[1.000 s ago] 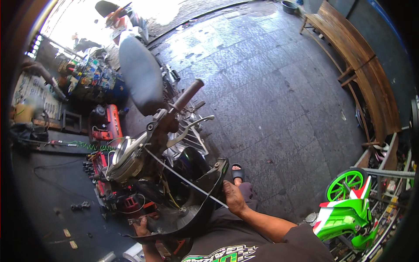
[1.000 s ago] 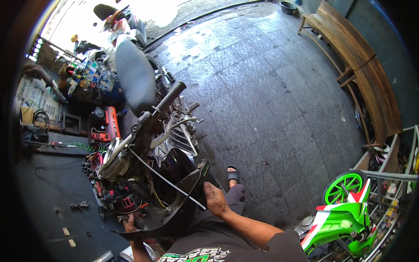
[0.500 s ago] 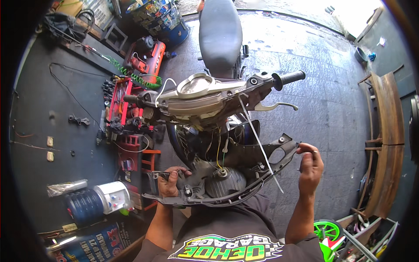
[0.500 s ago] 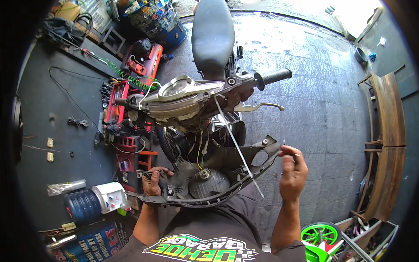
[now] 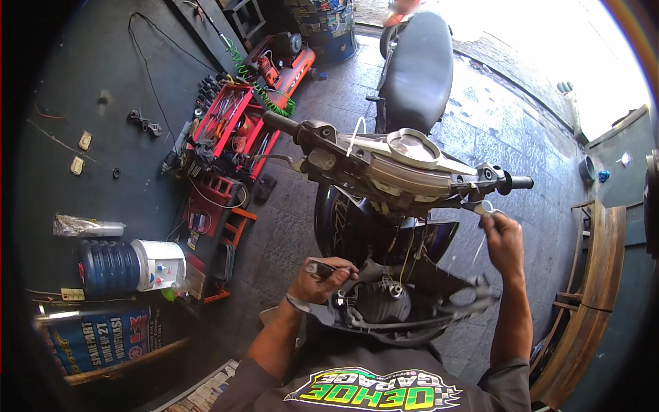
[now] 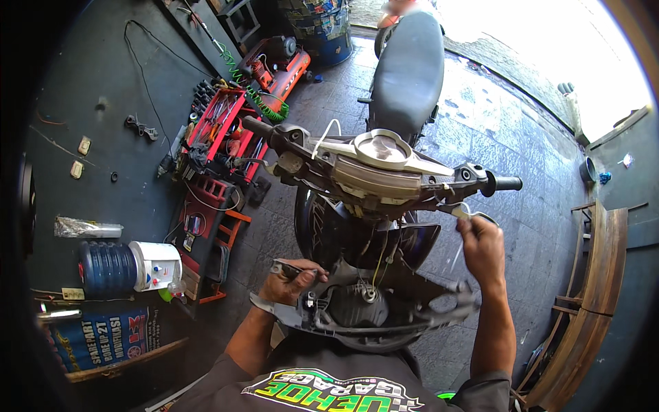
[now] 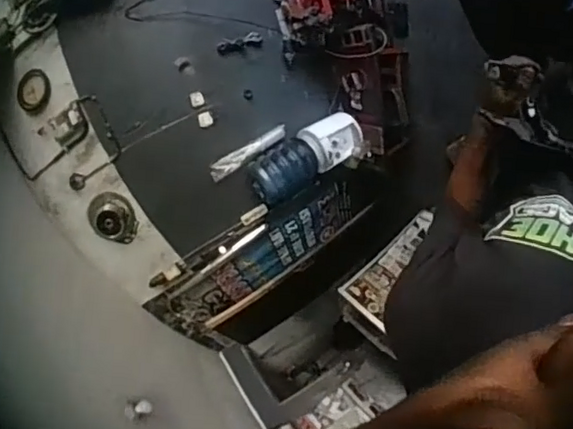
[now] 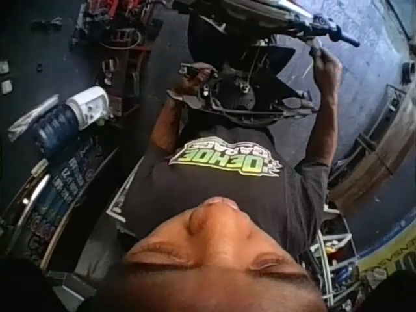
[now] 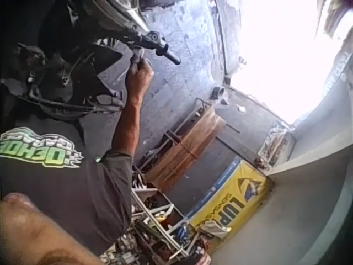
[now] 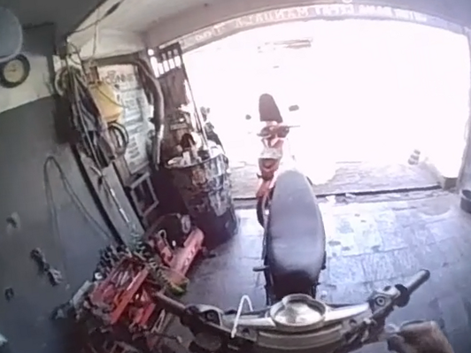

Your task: Disassembling the front fairing and instrument cluster assembly of a motorcycle using a screwdriver.

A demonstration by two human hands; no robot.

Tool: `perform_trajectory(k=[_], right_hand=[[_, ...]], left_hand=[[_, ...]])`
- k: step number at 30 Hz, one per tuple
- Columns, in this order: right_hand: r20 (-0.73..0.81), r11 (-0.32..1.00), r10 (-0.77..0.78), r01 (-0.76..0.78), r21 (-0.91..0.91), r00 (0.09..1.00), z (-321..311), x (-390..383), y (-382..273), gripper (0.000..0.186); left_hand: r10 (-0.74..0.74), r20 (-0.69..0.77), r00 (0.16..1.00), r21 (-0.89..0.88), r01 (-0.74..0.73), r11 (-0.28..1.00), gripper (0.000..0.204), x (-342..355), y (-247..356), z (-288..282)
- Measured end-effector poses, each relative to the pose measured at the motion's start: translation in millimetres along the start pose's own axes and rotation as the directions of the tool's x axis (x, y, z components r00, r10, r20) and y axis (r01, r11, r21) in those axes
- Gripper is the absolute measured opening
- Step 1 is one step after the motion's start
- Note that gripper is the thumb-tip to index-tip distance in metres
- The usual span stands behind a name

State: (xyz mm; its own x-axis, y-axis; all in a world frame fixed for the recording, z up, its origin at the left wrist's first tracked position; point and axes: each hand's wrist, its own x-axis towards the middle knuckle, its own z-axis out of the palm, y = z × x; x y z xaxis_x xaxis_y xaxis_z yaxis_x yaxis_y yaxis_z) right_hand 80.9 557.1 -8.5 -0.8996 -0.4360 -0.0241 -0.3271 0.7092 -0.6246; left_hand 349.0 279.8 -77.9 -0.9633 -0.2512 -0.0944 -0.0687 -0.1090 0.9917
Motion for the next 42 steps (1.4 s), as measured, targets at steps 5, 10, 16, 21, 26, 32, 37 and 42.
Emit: perform_trajectory(k=[5,10,16,21,26,32,37,42], right_hand=[[-0.430,0.933,-0.218,0.058,-0.354,0.876,9,-2,-25,0.023],[0.448,0.982,-0.165,0.102,0.162,0.879,25,-65,-70,0.020],[0.651,0.986,-0.164,0.136,0.094,0.741,82,-68,-59,0.033],[0.604,0.972,-0.232,0.211,0.107,0.763,94,-71,-55,0.030],[0.642,0.954,-0.269,0.290,0.076,0.718,99,-70,-56,0.026],[0.669,0.926,-0.298,0.378,0.029,0.681,96,-69,-53,0.020],[0.700,0.912,-0.335,0.403,0.073,0.631,89,-57,-59,0.020],[0.720,0.908,-0.385,0.377,0.183,0.577,92,-47,-49,0.022]], left_hand=[[0.042,0.008,0.999,0.044,-0.042,0.998,0.031,7,-2,-9],[0.075,-0.014,0.997,0.031,-0.075,0.997,0.026,6,-6,-17],[0.043,0.014,0.999,-0.038,-0.043,0.998,0.029,14,-5,-16],[0.041,-0.008,0.999,-0.073,-0.041,0.997,0.028,13,-7,-17],[0.014,-0.041,0.999,-0.094,-0.018,0.995,0.026,12,-11,-16],[-0.084,-0.031,0.996,-0.183,0.077,0.980,0.025,21,-14,-15],[-0.082,0.004,0.997,-0.156,0.082,0.984,0.025,24,-13,-16],[-0.067,0.014,0.998,-0.148,0.068,0.987,0.024,28,-10,-16]])
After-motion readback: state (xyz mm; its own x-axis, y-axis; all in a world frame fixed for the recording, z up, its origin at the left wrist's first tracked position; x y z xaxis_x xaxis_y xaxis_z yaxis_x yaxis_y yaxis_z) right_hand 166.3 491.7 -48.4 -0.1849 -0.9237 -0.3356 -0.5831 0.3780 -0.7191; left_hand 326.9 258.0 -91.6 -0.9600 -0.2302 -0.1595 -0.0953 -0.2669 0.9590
